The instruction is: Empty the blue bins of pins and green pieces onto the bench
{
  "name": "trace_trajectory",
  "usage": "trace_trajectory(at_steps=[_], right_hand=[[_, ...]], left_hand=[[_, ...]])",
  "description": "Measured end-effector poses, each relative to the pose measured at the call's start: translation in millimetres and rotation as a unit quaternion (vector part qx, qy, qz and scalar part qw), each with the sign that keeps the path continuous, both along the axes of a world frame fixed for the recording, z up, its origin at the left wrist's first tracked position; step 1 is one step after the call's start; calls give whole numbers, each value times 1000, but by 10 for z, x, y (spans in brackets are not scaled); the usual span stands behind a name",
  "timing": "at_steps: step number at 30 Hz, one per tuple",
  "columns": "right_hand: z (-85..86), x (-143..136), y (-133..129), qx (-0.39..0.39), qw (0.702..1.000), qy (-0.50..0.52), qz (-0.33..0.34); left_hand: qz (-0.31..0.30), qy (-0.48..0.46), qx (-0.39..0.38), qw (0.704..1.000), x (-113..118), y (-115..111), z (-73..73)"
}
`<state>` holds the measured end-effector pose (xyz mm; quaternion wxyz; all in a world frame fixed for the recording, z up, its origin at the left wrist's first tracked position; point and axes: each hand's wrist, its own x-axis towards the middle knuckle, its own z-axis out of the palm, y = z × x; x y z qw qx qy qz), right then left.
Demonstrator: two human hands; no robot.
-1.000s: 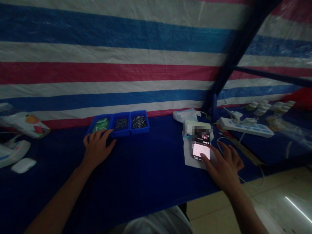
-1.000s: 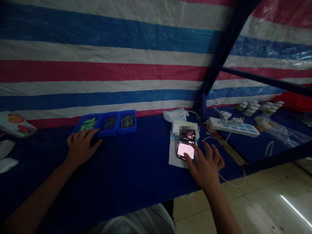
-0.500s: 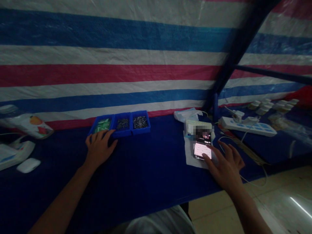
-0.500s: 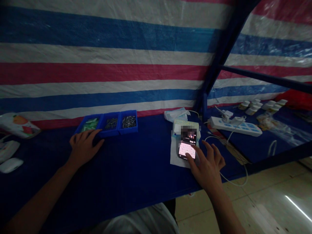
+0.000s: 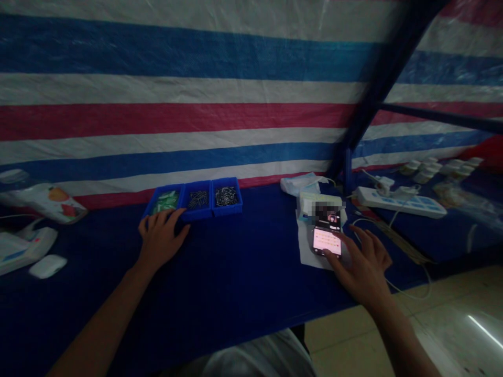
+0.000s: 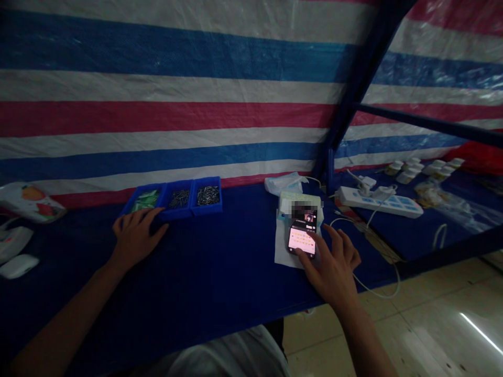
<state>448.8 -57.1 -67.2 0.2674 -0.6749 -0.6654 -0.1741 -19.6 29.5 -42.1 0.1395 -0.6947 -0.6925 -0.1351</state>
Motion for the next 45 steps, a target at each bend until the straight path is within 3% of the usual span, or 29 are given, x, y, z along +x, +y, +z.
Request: trace_trajectory(at_steps=[11,18,24,30,39,45], right_hand=[[36,-27,-20,-56,996,-53,48],[-67,128,19,-11,997,80,-1],[-106,153,25,-31,997,74,15],[-46,100,11,-22,997,75,0],[125,-150,129,-74,997,-7,-16],[98,-186,73,20,997,65,-33]], left_hand=[[4,2,-2,1000,14,-6,14],[2,5,-1,1000,11,-6,11],[-1,-3,2,1000,12,-6,12],[-10,-21,-1,1000,8,-8,14],[-2,-3,-7,1000,14,-14,20],[-9,-4,-4,1000,12,-8,13]])
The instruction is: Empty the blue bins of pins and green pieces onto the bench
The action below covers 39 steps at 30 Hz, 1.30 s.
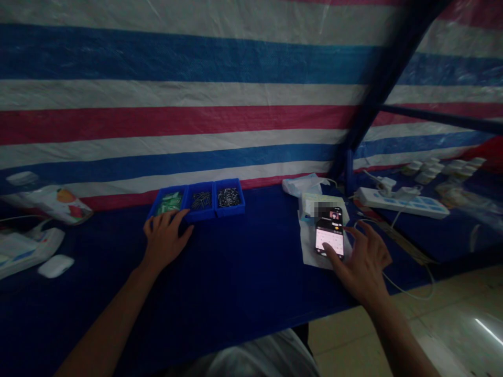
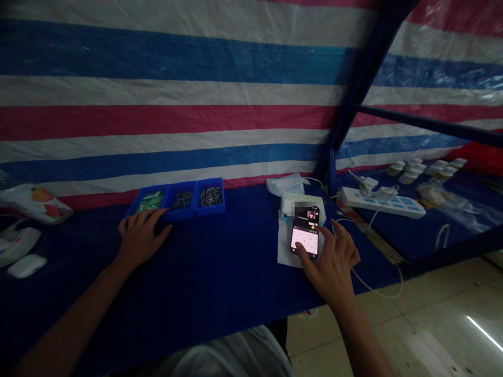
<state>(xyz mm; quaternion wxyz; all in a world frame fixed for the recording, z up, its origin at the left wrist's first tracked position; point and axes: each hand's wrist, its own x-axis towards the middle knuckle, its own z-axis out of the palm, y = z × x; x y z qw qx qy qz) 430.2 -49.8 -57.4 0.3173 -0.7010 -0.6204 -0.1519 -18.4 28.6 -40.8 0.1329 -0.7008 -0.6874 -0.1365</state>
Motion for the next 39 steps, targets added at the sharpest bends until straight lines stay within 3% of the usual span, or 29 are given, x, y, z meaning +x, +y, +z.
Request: trace_trajectory(at_steps=[8,14,22,27,31,35,39], right_hand=[[-65,-6,-39,20,1000,9,13],[-53,-60,-113,-62,992,-81,77],[-10,51,-247,-11,998,-58,13],[-12,79,-297,-27,989,-89,117],[-82,85,-287,-37,982,-116,146],[-95,105,-286,12,982,-102,157],[4,36,-286,69,979,-66,181]], left_hand=[[-2,-11,9,1000,2,-4,-19],[-1,-7,10,1000,-2,0,-17],[-3,-7,13,1000,-9,4,-29],[0,-18,9,1000,-5,0,-30],[-4,-16,13,1000,-10,5,-38],[-4,-12,18,1000,-24,17,-58],[-5,-21,18,1000,-11,10,-57]])
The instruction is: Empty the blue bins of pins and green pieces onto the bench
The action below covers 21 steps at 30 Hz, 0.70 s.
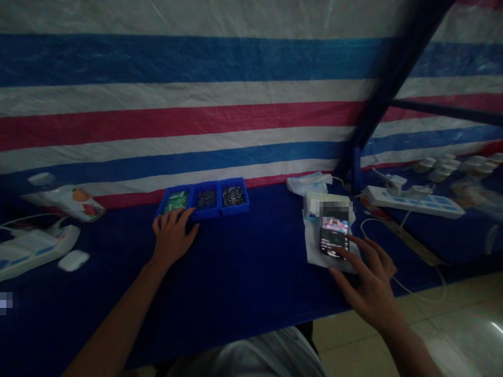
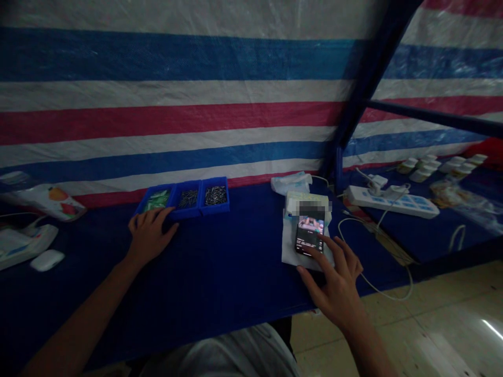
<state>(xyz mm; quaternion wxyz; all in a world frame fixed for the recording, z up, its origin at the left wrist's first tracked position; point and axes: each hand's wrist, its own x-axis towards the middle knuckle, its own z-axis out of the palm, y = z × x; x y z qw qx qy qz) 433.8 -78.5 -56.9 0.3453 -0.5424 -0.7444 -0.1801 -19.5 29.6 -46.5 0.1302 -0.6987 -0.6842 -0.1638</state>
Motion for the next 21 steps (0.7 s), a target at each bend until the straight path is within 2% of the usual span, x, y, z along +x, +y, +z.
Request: trace_trajectory(at_steps=[3,6,9,11,14,16,19,21], right_hand=[[115,-181,79,13,999,28,32],[249,-460,261,-5,995,41,95],[423,-803,484,-62,983,56,164],[552,-1045,618,-128,965,88,210],[702,-1377,784,-256,911,185,264],[737,-1550,879,-328,868,260,269],[692,-1731,1004,-404,812,336,253],[628,-1824,1063,-453,755,400,254]], left_hand=[[6,-7,4,1000,30,-1,40],[8,-8,18,1000,51,34,115],[-21,-8,21,1000,53,82,206],[-36,-10,24,999,47,93,263],[-55,-19,40,998,21,57,333],[-60,-27,58,996,-13,-1,375],[-89,-36,90,991,-75,-137,442],[-123,-42,111,985,-99,-258,489]])
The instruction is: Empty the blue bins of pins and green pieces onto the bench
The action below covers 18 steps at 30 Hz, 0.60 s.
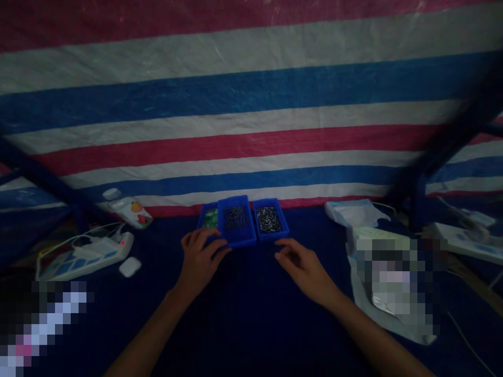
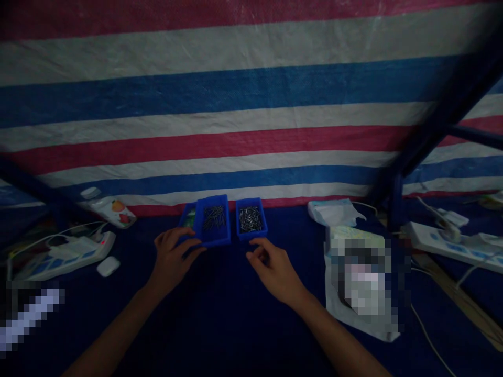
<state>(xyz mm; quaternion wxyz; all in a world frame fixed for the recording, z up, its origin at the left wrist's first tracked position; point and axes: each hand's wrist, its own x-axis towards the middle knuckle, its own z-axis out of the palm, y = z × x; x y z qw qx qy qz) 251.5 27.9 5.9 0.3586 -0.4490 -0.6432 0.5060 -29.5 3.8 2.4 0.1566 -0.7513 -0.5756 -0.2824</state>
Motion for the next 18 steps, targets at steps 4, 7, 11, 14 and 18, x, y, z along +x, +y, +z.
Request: trace_trajectory(at_steps=[4,7,11,14,18], right_hand=[[-109,-183,41,-206,958,194,55],[-167,-288,35,-269,923,262,83],[-243,-331,33,-260,926,268,50],[-284,-329,49,-254,926,276,36],[-307,-323,74,-200,935,291,-21]], left_hand=[[-104,-20,24,994,44,-268,40],[-167,-36,18,985,115,-409,-21],[-153,-64,13,986,187,-492,-192],[-118,-101,-8,988,249,-542,-337],[-92,-178,-40,979,341,-590,-489]])
